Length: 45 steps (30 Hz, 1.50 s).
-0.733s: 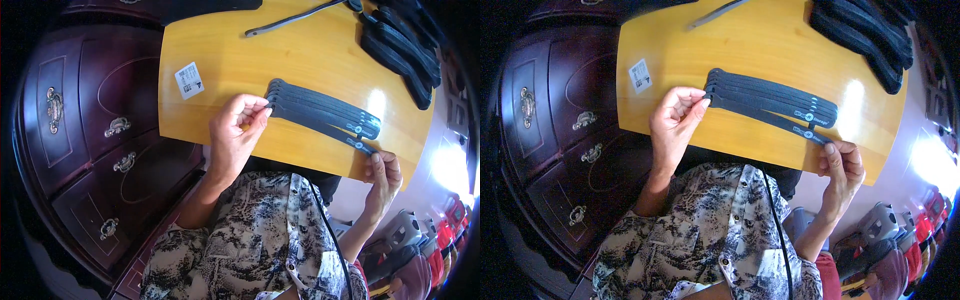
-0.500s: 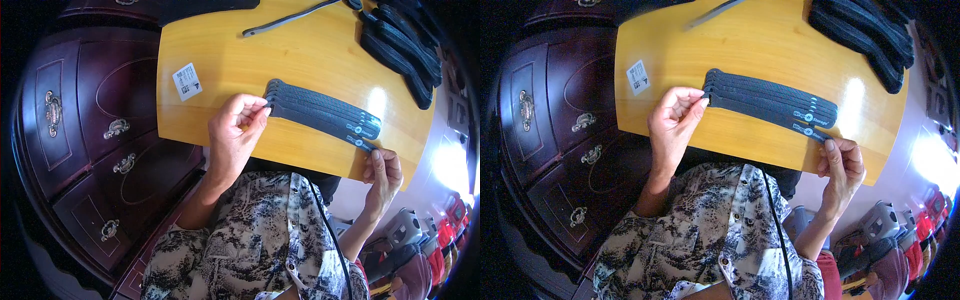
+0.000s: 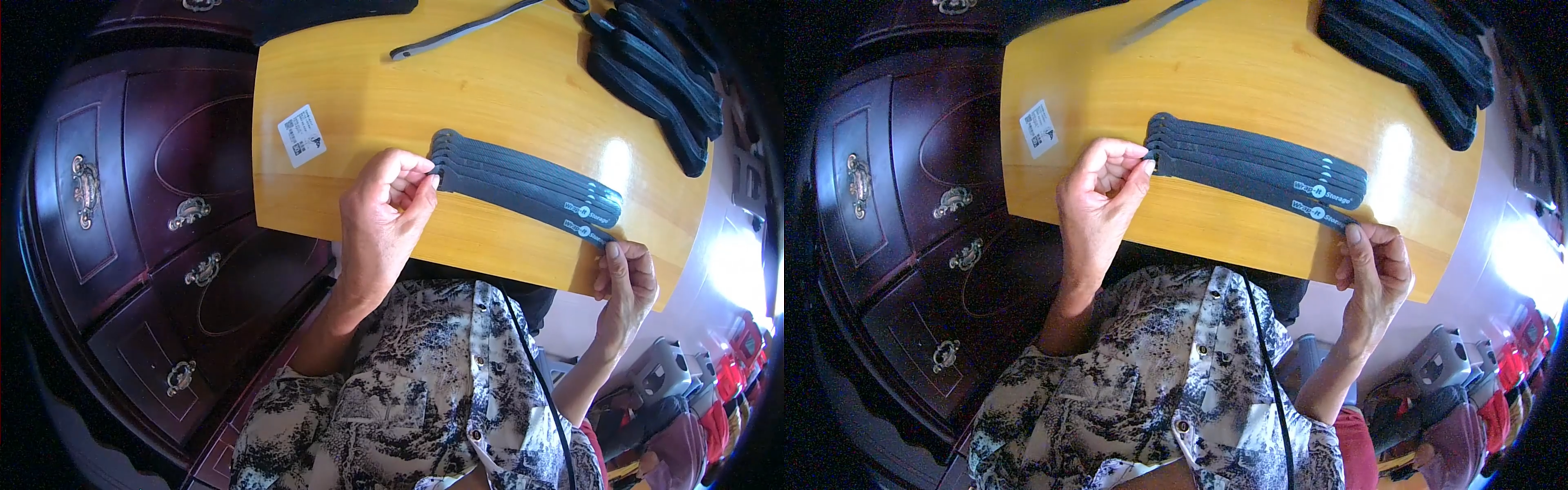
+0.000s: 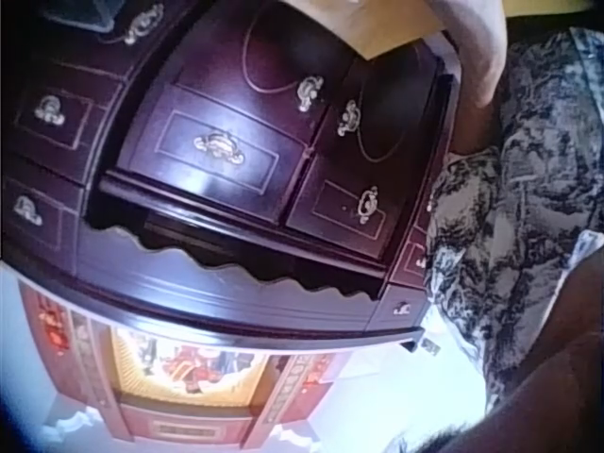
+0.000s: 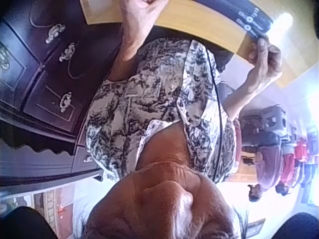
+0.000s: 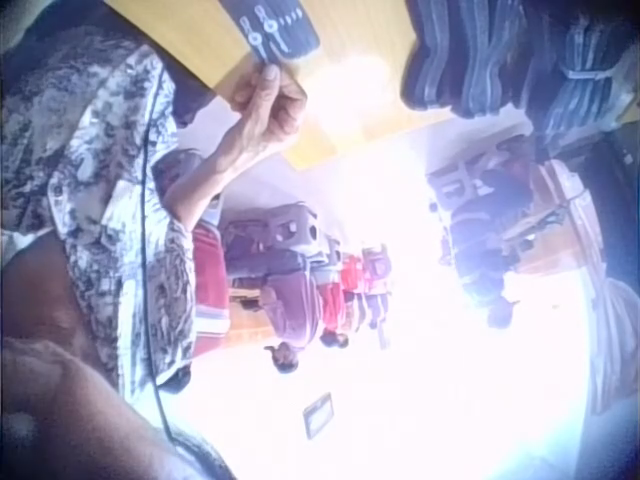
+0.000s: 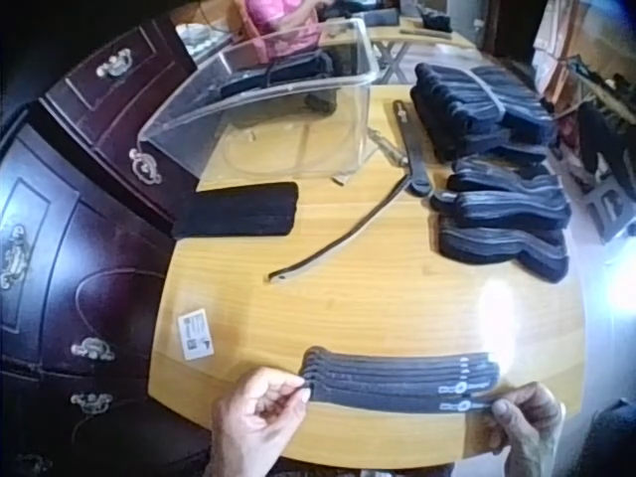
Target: Organizing and stacking black textile straps on a table in a workshop environment.
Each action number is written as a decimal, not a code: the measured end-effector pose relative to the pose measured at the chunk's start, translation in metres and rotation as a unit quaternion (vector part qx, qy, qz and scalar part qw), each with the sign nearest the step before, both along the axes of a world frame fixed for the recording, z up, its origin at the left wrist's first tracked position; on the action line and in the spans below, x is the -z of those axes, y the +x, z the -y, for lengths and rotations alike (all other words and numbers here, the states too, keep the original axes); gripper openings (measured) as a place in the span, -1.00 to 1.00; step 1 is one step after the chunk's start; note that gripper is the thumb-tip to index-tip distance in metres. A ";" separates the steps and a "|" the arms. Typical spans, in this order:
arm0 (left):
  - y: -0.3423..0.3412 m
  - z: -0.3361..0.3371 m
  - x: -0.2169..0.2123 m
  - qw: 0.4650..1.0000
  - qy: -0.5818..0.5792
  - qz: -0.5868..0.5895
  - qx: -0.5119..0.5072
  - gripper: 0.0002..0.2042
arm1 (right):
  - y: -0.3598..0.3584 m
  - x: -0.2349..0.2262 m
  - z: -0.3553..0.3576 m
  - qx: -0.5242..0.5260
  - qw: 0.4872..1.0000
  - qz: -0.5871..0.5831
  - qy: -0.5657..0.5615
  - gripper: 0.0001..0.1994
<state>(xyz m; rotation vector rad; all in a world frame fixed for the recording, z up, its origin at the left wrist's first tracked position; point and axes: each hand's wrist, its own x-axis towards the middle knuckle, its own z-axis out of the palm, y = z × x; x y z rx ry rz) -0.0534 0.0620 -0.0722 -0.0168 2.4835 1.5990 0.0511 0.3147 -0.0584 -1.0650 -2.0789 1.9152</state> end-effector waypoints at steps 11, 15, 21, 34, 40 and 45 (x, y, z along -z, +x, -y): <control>-0.004 -0.005 0.002 1.000 -0.010 -0.008 -0.009 -0.88 | -0.006 0.000 0.004 0.025 1.000 0.014 0.002 -0.88; -0.004 -0.004 0.000 1.000 0.002 0.007 -0.003 -0.89 | -0.008 0.000 0.004 0.035 0.999 0.013 0.004 -0.89; -0.007 -0.005 -0.005 1.000 0.000 0.018 -0.002 -0.90 | -0.010 -0.001 0.004 0.042 0.999 0.016 0.009 -0.89; -0.006 -0.009 -0.005 0.999 -0.017 0.027 -0.002 -0.89 | -0.013 -0.002 0.003 0.055 0.998 0.035 -0.012 -0.88; -0.007 -0.007 -0.010 0.999 -0.019 0.032 -0.001 -0.90 | -0.013 -0.004 0.004 0.053 0.998 0.037 -0.014 -0.88; -0.008 -0.007 -0.009 0.999 -0.017 0.038 -0.002 -0.90 | -0.016 -0.006 0.006 0.056 0.997 0.044 -0.011 -0.88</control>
